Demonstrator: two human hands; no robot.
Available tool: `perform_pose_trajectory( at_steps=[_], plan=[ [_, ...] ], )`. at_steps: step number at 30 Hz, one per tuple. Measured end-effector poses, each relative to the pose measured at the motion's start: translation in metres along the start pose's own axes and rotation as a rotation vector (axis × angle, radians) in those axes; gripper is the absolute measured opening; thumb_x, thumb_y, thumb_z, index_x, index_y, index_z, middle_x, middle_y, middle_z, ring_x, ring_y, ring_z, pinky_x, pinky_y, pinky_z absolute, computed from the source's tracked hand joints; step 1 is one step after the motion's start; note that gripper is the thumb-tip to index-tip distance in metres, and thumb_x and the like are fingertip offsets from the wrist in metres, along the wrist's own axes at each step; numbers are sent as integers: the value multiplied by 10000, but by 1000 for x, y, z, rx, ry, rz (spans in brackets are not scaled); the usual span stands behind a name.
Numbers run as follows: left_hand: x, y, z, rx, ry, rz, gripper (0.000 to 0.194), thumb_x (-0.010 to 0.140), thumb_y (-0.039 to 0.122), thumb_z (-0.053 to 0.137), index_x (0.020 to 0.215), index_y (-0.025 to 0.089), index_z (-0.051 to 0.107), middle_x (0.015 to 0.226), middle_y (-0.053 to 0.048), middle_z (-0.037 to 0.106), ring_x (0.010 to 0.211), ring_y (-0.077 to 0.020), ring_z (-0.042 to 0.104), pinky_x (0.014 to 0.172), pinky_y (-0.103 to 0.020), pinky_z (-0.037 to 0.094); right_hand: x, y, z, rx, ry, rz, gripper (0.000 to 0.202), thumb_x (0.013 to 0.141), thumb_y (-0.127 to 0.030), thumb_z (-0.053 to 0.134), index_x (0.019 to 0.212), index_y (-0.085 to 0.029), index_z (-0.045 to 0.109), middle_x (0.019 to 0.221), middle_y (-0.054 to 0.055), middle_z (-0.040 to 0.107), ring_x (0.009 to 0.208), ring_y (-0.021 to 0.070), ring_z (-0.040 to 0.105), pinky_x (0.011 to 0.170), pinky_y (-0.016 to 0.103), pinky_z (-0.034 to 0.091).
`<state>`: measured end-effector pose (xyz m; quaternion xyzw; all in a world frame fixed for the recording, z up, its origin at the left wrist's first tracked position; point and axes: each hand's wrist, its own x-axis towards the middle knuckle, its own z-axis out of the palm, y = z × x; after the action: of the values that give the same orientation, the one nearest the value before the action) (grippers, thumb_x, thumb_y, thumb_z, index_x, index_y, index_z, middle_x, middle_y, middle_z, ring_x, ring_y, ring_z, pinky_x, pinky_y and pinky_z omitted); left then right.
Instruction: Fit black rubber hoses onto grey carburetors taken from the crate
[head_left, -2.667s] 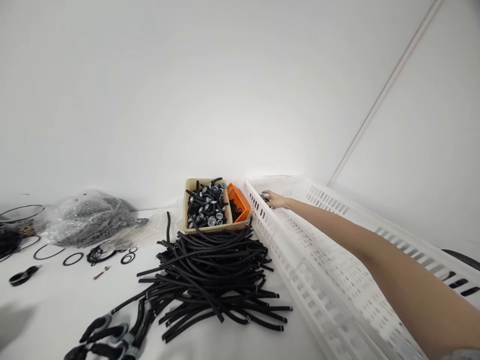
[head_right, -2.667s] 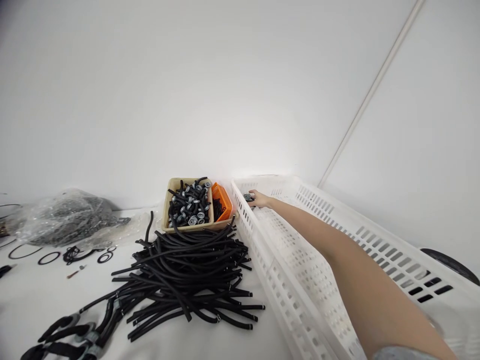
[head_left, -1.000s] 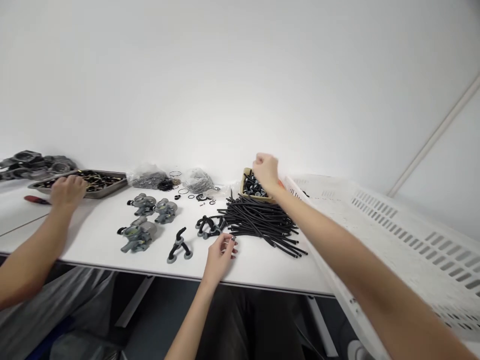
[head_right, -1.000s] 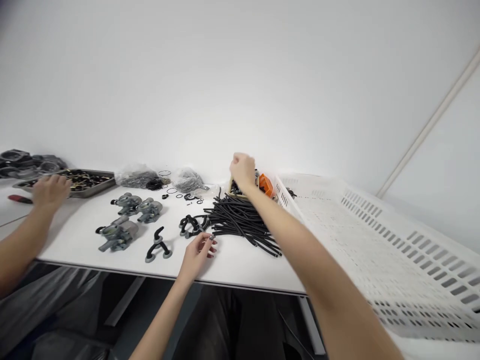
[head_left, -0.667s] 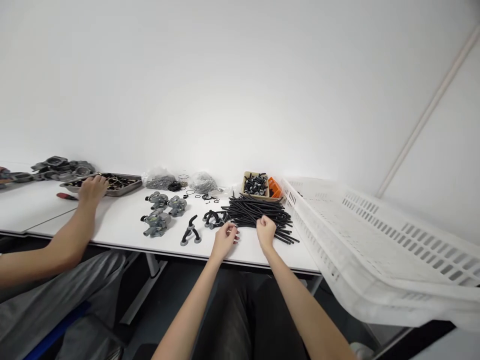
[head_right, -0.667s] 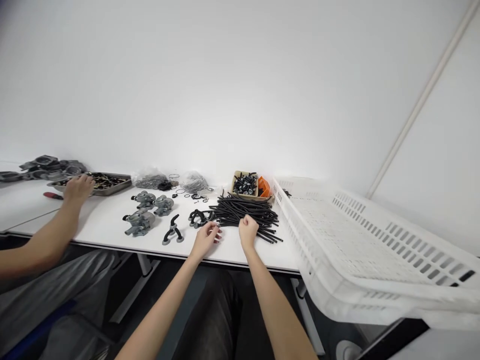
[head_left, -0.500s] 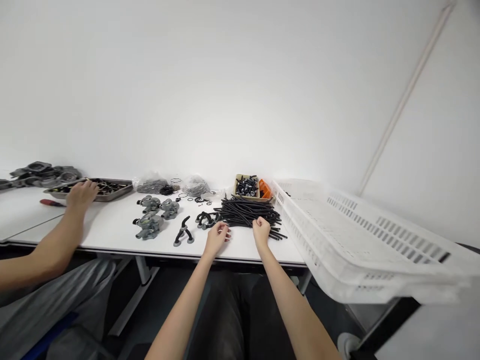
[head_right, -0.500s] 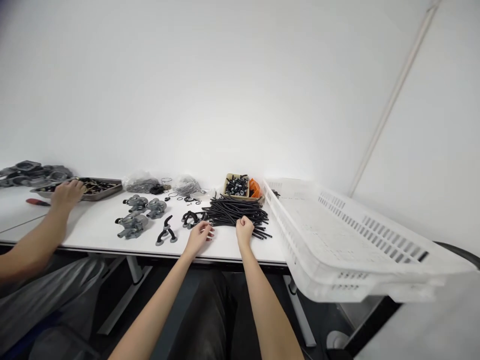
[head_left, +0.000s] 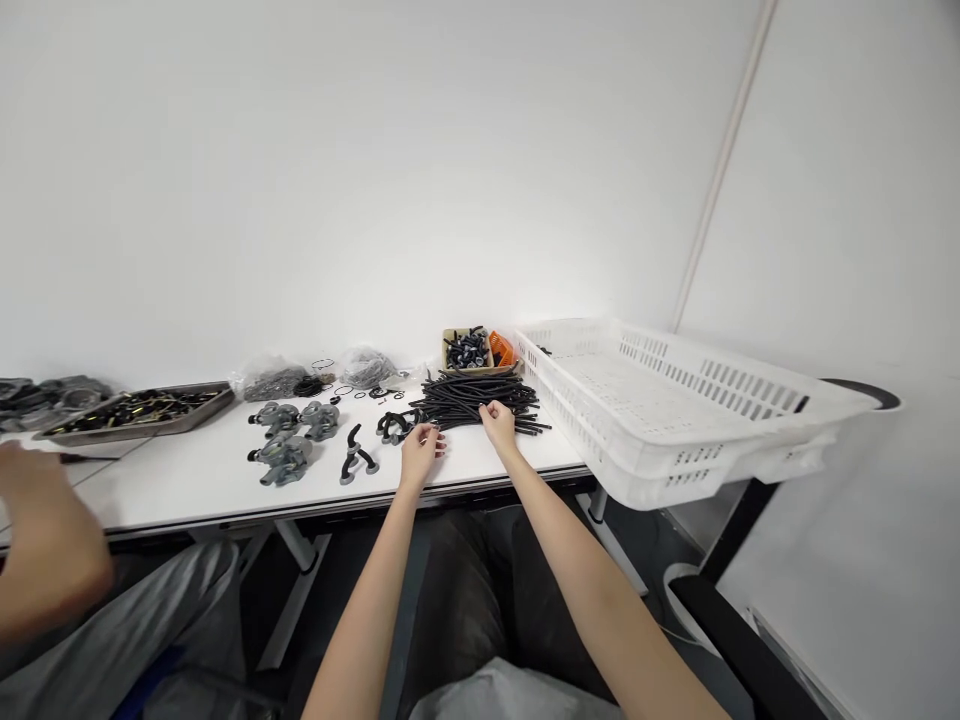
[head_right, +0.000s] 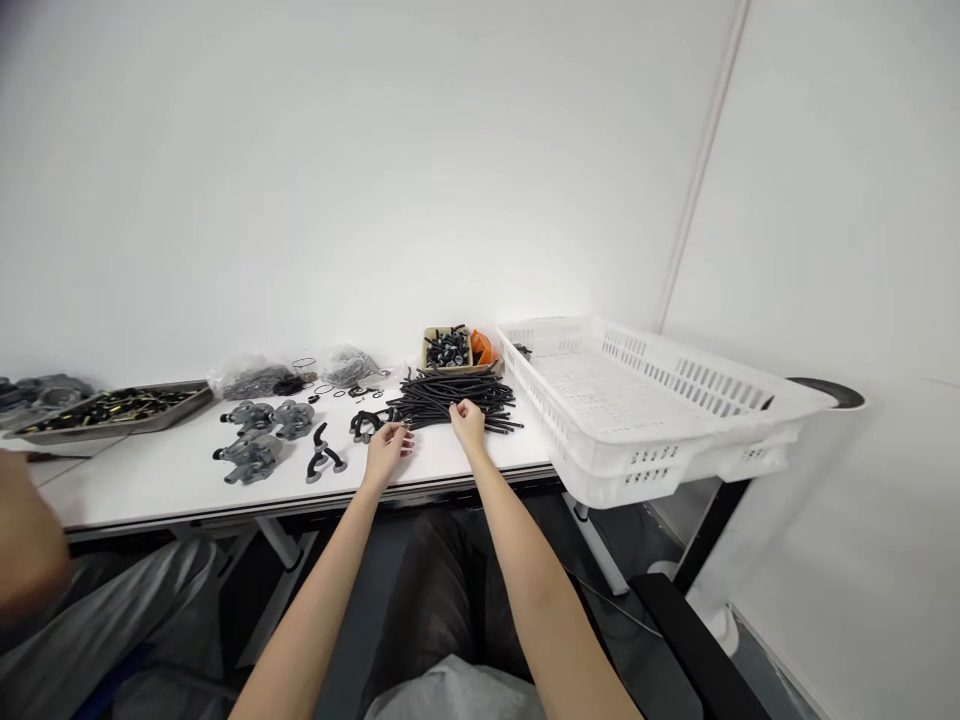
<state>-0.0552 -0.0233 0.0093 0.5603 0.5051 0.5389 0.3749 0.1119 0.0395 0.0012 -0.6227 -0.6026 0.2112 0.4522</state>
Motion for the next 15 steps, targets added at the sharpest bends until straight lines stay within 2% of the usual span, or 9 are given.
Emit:
perform_pose_trajectory(
  at_steps=[3,6,8,10,15],
  plan=[
    [-5,2,-2,-9,-14,19,373,1003,353,356,1086,99,616,979,-33,618,860,-170,646,732,-311,546,2,0,0,1,-10,-18,318,931,-347,582,1195,-171,586,1217,76,606,1027,236,626,860,426,545],
    [1,-2,-2,-22,-8,8,421,1013,350,303,1091,81,618,992,-33,614,872,-166,646,753,-311,539,1,-3,-2,-12,-8,-31,308,933,-354,577,1180,-170,592,1201,76,613,1007,226,631,852,420,547],
    [10,-7,0,-22,27,-17,350,994,349,394,1069,91,618,962,-28,619,817,-150,642,713,-295,542,-1,-6,-4,-22,8,-33,266,957,-370,527,1115,-178,621,1123,60,653,959,199,642,844,378,538],
    [19,-12,2,-18,79,-46,232,919,329,578,1036,130,606,916,-32,635,720,-125,614,633,-285,541,-4,-9,-7,-35,33,-28,278,983,-380,440,1009,-202,652,971,27,707,903,170,654,816,293,509],
    [35,-18,6,-31,109,-44,159,859,286,627,900,134,607,783,-3,623,635,-109,591,564,-251,504,-9,-17,-12,-89,126,17,208,907,-394,509,884,-240,646,843,15,733,817,198,679,697,268,470]
  ],
)
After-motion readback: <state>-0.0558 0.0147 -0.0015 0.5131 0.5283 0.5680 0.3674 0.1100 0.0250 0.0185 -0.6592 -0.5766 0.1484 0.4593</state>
